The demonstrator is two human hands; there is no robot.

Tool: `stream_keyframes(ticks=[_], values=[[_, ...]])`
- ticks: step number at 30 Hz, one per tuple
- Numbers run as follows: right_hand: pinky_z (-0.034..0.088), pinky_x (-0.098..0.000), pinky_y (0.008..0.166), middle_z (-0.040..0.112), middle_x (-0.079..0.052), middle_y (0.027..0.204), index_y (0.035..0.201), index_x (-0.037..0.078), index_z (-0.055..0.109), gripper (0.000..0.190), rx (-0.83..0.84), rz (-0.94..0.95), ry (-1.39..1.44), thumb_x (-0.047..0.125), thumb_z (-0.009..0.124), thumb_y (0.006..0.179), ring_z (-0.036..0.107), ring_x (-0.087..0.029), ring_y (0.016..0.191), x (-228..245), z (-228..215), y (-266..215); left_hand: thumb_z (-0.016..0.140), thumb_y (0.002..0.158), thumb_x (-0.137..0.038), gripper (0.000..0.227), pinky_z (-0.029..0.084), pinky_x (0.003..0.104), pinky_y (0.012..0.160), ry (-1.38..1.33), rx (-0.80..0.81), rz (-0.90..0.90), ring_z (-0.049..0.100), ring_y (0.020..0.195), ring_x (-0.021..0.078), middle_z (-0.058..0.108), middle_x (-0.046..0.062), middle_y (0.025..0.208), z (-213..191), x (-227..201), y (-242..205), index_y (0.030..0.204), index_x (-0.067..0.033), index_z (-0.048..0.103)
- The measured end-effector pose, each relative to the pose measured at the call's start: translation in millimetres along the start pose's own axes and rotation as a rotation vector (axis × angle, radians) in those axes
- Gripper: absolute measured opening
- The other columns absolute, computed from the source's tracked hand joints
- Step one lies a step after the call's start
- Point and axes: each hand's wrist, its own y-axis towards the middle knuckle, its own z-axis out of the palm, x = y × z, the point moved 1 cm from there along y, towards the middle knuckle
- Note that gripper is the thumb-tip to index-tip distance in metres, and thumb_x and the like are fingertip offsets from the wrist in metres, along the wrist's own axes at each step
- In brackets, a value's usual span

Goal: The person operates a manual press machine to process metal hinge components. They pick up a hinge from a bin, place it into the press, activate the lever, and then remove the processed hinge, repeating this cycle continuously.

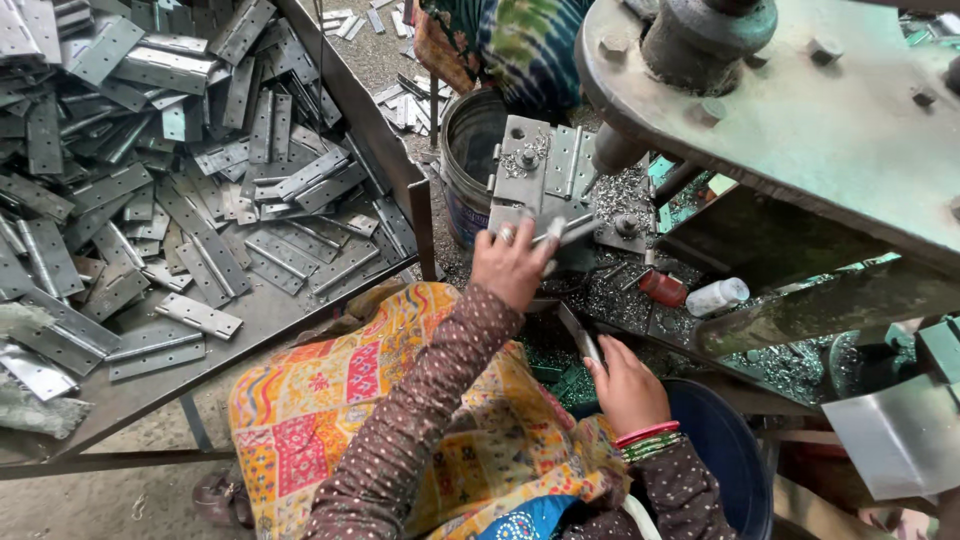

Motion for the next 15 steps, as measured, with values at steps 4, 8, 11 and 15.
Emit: stream_keyframes(ticks=[4, 8, 11, 15], values=[[0.056, -0.0435, 0.084, 0.070, -0.014, 0.122, 0.127, 0.005, 0.063, 0.045, 0.047, 0.002, 0.019, 0.035, 0.062, 0.094, 0.069, -0.036, 0.102, 1, 8, -1, 0.060, 0.092, -0.023, 0.037, 0.048, 0.036, 0.073, 0.291, 0.186, 0.142, 0.064, 0.099, 0.0226, 0.065, 0.008, 0.115, 2, -10, -13, 0.127, -0.0143, 0.065], [0.057, -0.0484, 0.077, 0.073, -0.018, 0.106, 0.135, 0.009, 0.055, 0.051, 0.213, 0.094, -0.022, 0.040, 0.059, 0.095, 0.071, -0.039, 0.092, -18, 16, -1, 0.059, 0.096, -0.020, 0.034, 0.048, 0.037, 0.076, 0.211, 0.256, 0.143, 0.061, 0.096, 0.0228, 0.064, 0.011, 0.111, 3, -29, -16, 0.123, -0.0006, 0.067], [0.056, -0.0536, 0.073, 0.073, -0.021, 0.095, 0.138, 0.010, 0.051, 0.054, 0.340, 0.121, -0.065, 0.040, 0.059, 0.094, 0.071, -0.043, 0.086, -29, 29, 9, 0.058, 0.097, -0.018, 0.034, 0.047, 0.041, 0.082, 0.070, 0.267, 0.065, 0.061, 0.102, 0.0254, 0.063, 0.013, 0.113, 1, -39, -19, 0.122, 0.0037, 0.067], [0.056, -0.0542, 0.073, 0.074, -0.024, 0.092, 0.129, 0.005, 0.050, 0.055, 0.489, 0.184, -0.183, 0.047, 0.060, 0.094, 0.071, -0.044, 0.085, -34, 46, 17, 0.056, 0.082, -0.022, 0.044, 0.038, 0.053, 0.110, 0.154, 0.109, -0.136, 0.058, 0.120, 0.0282, 0.064, 0.013, 0.122, 3, -44, -19, 0.118, 0.0009, 0.068]])
